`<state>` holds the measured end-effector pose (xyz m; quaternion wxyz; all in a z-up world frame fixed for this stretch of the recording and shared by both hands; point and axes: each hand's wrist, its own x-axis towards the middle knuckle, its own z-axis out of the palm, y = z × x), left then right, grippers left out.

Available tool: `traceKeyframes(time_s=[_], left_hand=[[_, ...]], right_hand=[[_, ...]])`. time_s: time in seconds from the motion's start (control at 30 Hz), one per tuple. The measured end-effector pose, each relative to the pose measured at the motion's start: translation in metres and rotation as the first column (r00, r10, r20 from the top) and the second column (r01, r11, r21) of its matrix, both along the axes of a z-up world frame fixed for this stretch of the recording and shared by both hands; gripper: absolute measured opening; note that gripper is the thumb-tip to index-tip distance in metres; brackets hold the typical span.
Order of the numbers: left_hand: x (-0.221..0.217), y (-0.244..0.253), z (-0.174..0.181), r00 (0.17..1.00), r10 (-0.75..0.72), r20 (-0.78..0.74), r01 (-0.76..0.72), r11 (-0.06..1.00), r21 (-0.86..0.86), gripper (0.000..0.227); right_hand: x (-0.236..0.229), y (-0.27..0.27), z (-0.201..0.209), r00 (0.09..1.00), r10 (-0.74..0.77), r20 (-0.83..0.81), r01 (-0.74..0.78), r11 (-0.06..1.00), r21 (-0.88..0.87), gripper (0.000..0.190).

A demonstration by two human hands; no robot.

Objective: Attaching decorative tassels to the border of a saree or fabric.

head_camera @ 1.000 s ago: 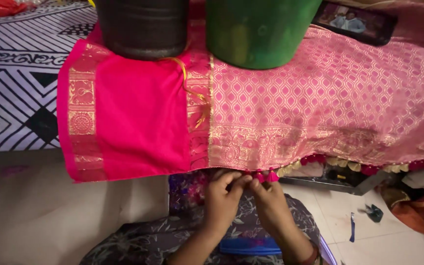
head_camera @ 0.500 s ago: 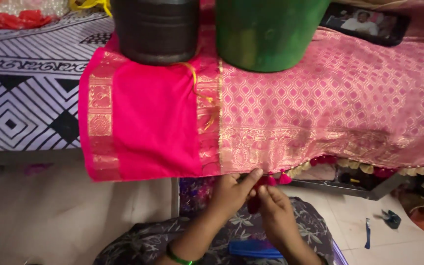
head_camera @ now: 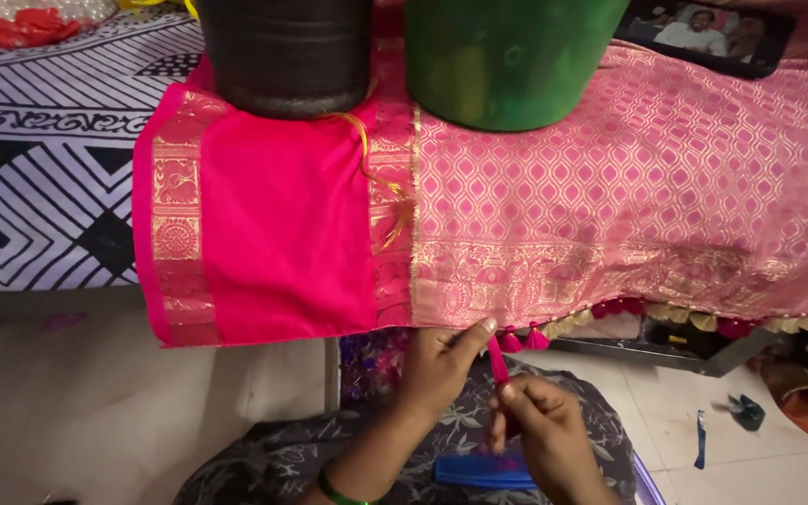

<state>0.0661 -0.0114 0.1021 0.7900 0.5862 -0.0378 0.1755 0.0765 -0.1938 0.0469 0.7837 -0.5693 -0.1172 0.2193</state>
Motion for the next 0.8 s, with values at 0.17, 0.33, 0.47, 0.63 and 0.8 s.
traceKeyframes(time_s=[0.17,0.33,0.47,0.63,0.8], left_hand=[[0.008,0.0,-0.031,1.0,0.006,0.015,-0.007,0.997,0.075,0.028],[-0.006,0.008,-0.032,0.987,0.075,0.143,-0.121,0.931,0.344,0.025],[-0.016,0.005,-0.002,0.827,0.266,0.496,-0.532,0.656,0.536,0.017],[-0.014,-0.014,-0.008,0.987,0.132,-0.095,-0.115,0.979,0.17,0.019],[0.002,-0.017,-0.053,0.953,-0.125,-0.276,0.05,0.964,-0.262,0.022]], right_hand=[[-0.003,0.0,0.016,1.0,-0.013,0.008,0.013,1.0,-0.01,0.028],[0.001,-0.024,0.003,0.997,-0.06,0.041,0.064,0.992,-0.108,0.022],[-0.03,-0.009,-0.004,0.876,-0.009,0.482,0.305,0.785,-0.539,0.014],[-0.019,0.012,-0.075,0.524,0.104,0.846,0.567,0.698,-0.437,0.017],[0.015,0.014,-0.059,0.556,0.24,0.795,0.501,0.666,-0.552,0.019]])
